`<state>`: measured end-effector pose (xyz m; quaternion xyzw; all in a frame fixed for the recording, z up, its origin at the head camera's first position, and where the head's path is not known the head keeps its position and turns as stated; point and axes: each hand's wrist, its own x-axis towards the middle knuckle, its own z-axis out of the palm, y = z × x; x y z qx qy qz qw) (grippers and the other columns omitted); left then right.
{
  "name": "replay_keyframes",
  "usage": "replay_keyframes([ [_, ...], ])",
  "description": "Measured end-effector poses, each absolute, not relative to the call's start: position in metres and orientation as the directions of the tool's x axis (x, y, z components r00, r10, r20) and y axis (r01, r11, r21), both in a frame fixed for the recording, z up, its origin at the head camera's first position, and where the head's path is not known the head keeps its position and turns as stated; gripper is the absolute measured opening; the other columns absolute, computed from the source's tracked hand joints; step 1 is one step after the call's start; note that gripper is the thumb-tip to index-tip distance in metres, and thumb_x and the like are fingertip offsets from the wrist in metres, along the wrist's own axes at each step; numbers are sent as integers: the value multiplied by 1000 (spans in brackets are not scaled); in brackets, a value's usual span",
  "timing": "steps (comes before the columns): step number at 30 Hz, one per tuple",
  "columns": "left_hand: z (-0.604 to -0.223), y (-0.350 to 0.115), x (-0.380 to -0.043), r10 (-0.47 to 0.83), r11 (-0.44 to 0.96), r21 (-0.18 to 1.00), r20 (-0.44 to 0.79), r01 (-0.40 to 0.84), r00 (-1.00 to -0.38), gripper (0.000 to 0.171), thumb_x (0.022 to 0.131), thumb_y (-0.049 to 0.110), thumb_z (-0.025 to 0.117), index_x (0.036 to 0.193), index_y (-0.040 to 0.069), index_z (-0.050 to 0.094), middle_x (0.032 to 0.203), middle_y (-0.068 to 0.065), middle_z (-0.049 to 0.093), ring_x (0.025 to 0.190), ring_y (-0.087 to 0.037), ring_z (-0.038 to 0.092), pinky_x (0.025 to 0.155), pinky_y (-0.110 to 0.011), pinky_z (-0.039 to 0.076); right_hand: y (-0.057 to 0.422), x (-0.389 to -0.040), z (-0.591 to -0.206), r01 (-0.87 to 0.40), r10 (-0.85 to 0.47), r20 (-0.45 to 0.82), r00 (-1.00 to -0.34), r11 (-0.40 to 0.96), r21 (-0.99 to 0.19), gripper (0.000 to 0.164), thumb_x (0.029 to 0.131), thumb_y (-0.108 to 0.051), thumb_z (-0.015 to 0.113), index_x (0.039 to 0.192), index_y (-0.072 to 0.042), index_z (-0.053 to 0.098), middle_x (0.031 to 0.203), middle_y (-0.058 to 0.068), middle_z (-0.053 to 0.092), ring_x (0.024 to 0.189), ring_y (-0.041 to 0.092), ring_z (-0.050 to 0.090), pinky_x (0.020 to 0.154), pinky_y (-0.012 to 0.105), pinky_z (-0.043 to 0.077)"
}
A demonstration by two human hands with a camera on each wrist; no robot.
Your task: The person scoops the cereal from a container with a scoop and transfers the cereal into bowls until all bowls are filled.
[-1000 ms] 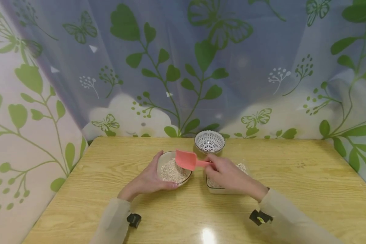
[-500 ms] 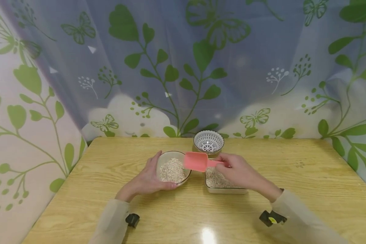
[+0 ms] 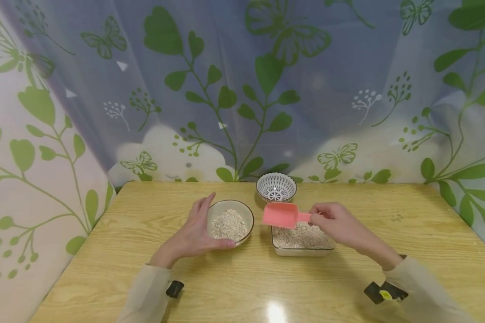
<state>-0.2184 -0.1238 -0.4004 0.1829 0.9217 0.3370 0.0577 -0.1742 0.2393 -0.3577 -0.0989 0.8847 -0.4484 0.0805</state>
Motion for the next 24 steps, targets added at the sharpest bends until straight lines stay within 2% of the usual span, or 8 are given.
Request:
replay_keyframes([
  [7,-386,-115,-211,410,681,627,100,377,-907,133,66,59,90,165,23,11,166,-22,17,151,-45,28,115,-69,36,256,-170,-358,-45,-241,-118,-963,580,-813,23,98,-12,47,98,3,65,58,-5,34,47,6,23,43,21,24],
  [13,-378,-105,-206,417,689,584,165,429,-894,132,65,58,91,165,20,14,166,-19,21,152,-43,25,117,-69,33,263,-168,-364,0,-263,-194,-945,594,-804,26,101,-15,46,100,2,65,55,-7,31,46,7,21,43,21,25],
  [19,-373,-95,-202,438,657,595,199,463,-877,129,67,56,91,165,20,16,165,-18,22,152,-40,25,115,-67,37,270,-169,-365,32,-264,-244,-933,615,-788,25,102,-15,44,93,0,62,56,-7,27,49,9,19,45,23,25],
  [24,-371,-82,-198,460,619,627,199,473,-865,125,69,55,91,165,24,17,165,-14,24,152,-37,26,116,-66,37,280,-171,-364,42,-243,-264,-933,656,-753,25,100,-16,45,96,-2,66,55,-7,26,48,9,18,44,24,25],
])
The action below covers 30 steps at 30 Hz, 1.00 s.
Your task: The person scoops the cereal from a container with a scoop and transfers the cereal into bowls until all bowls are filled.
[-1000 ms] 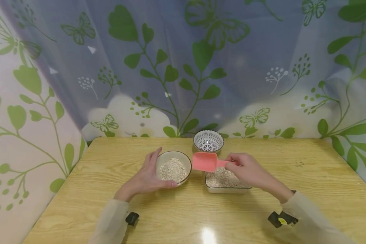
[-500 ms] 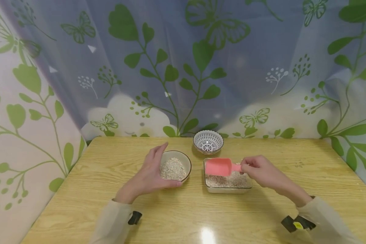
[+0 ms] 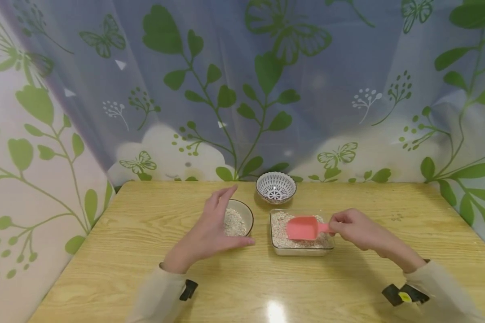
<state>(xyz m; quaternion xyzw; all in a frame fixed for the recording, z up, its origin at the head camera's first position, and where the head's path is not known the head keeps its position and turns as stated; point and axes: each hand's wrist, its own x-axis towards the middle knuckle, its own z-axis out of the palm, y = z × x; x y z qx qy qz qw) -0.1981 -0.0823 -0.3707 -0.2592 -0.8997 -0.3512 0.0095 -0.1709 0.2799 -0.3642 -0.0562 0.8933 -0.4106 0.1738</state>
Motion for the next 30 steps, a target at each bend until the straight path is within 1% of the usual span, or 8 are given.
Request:
replay_keyframes([
  [6,-375,-53,-189,519,561,682,150,468,-841,120,74,53,89,165,29,15,166,-5,24,152,-29,29,118,-59,37,288,-169,-359,34,-229,-269,-936,701,-712,25,99,-17,47,96,-3,67,57,-9,27,47,8,20,43,23,26],
  [9,-379,-37,-184,545,541,703,124,461,-829,117,76,53,87,165,29,15,166,-5,25,152,-27,30,120,-56,37,291,-169,-355,16,-225,-259,-939,726,-688,27,100,-18,47,97,-3,69,57,-8,28,47,8,20,43,23,26],
  [12,-383,-22,-180,563,521,719,116,460,-818,115,77,55,85,165,29,16,164,-8,28,150,-29,34,119,-57,38,293,-169,-350,-4,-219,-245,-944,752,-660,27,100,-19,47,96,-4,69,56,-8,27,48,8,20,44,24,27],
  [14,-386,-13,-178,569,504,736,111,452,-815,115,78,54,85,165,30,15,164,-8,27,149,-29,34,118,-57,39,295,-169,-348,-12,-216,-240,-947,766,-643,28,100,-20,47,95,-5,70,56,-8,26,49,8,20,46,25,27],
  [17,-392,-3,-177,569,493,756,94,430,-817,116,78,54,84,165,32,11,166,-9,21,149,-31,33,116,-59,41,296,-169,-344,-21,-212,-235,-949,782,-623,28,100,-20,48,95,-5,71,56,-8,26,50,8,21,48,26,28],
  [20,-397,4,-178,555,505,757,83,415,-828,117,78,55,84,165,34,9,168,-7,16,152,-30,28,117,-60,39,298,-170,-341,-31,-212,-230,-950,795,-605,28,100,-20,49,95,-4,71,57,-8,27,52,9,22,52,27,29],
  [26,-408,16,-183,503,554,728,93,403,-859,121,76,58,85,166,24,12,169,-10,14,155,-30,22,120,-61,34,302,-170,-337,-46,-219,-226,-949,808,-587,27,100,-19,49,92,-6,71,60,-6,31,53,9,23,56,29,29],
  [30,-412,22,-184,470,556,751,69,356,-880,125,74,55,87,166,26,7,171,-11,8,156,-32,20,119,-62,34,303,-170,-332,-43,-215,-231,-949,813,-581,25,100,-20,50,88,-8,69,61,-6,31,54,9,23,55,28,29],
])
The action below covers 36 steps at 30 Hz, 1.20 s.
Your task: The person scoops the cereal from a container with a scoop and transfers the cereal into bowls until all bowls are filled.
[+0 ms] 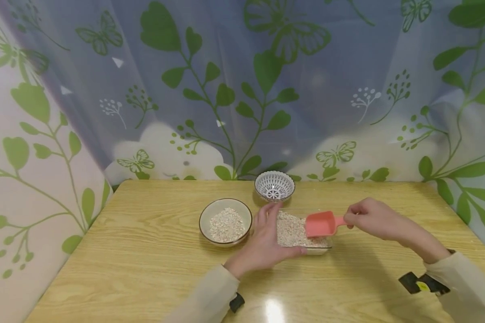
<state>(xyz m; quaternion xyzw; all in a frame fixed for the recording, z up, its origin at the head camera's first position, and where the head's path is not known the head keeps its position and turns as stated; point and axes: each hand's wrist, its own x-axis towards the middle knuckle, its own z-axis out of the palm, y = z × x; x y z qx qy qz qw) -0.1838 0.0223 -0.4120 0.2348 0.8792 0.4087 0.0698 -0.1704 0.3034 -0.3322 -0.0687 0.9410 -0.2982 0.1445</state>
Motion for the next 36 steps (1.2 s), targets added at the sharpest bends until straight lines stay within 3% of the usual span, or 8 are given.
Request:
replay_keyframes([
  [5,-414,27,-185,426,565,777,15,278,-905,134,71,54,90,166,26,0,171,-13,3,156,-38,20,116,-64,37,302,-171,-324,-83,-229,-210,-950,838,-540,24,98,-20,52,83,-11,69,60,-6,34,54,9,25,53,27,29],
  [11,-419,28,-190,389,585,786,-56,200,-920,141,67,57,91,166,18,-1,169,-19,11,153,-41,25,116,-62,38,295,-177,-310,-121,-249,-209,-945,866,-485,26,97,-23,54,75,-12,64,59,-7,36,53,9,29,52,27,31],
  [19,-422,28,-197,395,610,775,-119,164,-911,145,67,58,91,165,15,-6,170,-26,8,157,-47,11,122,-65,26,282,-184,-291,-175,-287,-220,-932,890,-420,43,94,-24,58,58,-22,36,54,-9,29,51,8,24,50,23,27],
  [22,-422,28,-199,407,617,769,-129,168,-904,147,67,58,91,165,14,-8,170,-26,11,157,-46,13,123,-63,25,279,-184,-286,-182,-294,-236,-926,897,-403,46,93,-23,59,57,-23,31,53,-10,25,51,7,21,49,21,24],
  [36,-420,26,-202,434,660,729,-173,181,-884,146,70,60,89,164,13,-12,166,-29,21,156,-39,23,124,-55,31,252,-184,-272,-169,-271,-340,-901,938,-302,39,84,-20,57,56,-25,30,53,-12,22,51,6,15,48,21,16],
])
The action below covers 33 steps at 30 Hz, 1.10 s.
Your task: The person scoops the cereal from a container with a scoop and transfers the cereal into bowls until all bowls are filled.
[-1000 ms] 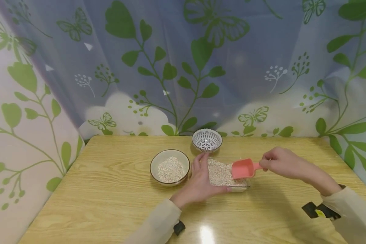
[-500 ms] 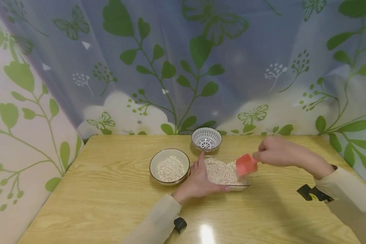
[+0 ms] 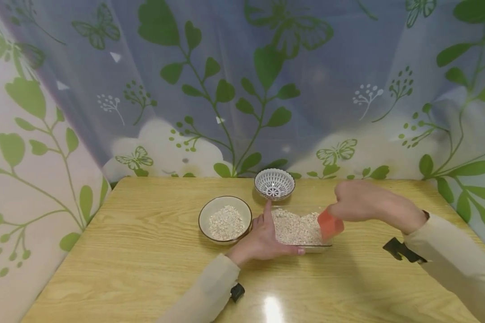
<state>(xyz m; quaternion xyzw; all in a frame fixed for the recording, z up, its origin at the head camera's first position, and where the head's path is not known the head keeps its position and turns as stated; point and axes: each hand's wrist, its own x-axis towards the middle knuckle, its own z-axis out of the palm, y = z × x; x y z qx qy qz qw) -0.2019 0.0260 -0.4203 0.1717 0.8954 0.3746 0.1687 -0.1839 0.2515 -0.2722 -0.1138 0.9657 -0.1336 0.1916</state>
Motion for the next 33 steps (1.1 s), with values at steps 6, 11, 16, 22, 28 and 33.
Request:
replay_keyframes([
  [6,-422,26,-202,443,657,728,-165,194,-881,144,71,60,88,164,12,-12,166,-29,22,155,-38,24,124,-54,33,249,-184,-277,-131,-254,-351,-901,932,-338,38,82,-16,56,58,-25,29,54,-11,22,51,6,16,47,20,17],
  [11,-423,25,-202,438,658,730,-172,184,-883,145,70,61,88,164,13,-12,167,-28,21,156,-39,22,124,-55,31,251,-184,-285,-84,-238,-365,-900,916,-392,39,83,-15,55,58,-25,27,54,-11,19,49,7,16,44,20,18],
  [16,-422,24,-203,434,663,728,-182,175,-882,144,71,61,87,164,15,-12,167,-27,20,157,-39,20,124,-56,30,255,-183,-299,-17,-203,-394,-896,904,-428,34,87,-22,54,59,-24,33,52,-10,21,47,7,17,41,20,20],
  [22,-420,25,-202,435,662,728,-176,180,-883,144,71,61,87,165,15,-11,168,-26,21,156,-38,23,124,-55,31,265,-185,-320,-8,-223,-375,-900,868,-496,28,93,-25,52,67,-15,56,54,-9,29,46,7,20,41,20,23],
  [28,-421,24,-203,440,665,722,-172,191,-881,143,72,60,87,164,15,-12,167,-27,22,156,-39,23,124,-56,32,287,-192,-342,-19,-272,-361,-892,821,-571,26,96,-21,47,84,-7,66,58,-6,32,47,9,19,44,22,24],
  [33,-422,24,-203,441,665,722,-172,192,-881,144,71,60,87,165,15,-12,168,-26,21,156,-38,24,123,-55,32,301,-197,-359,-37,-309,-318,-897,767,-641,28,98,-17,44,86,-5,66,56,-7,30,46,8,19,43,21,23],
])
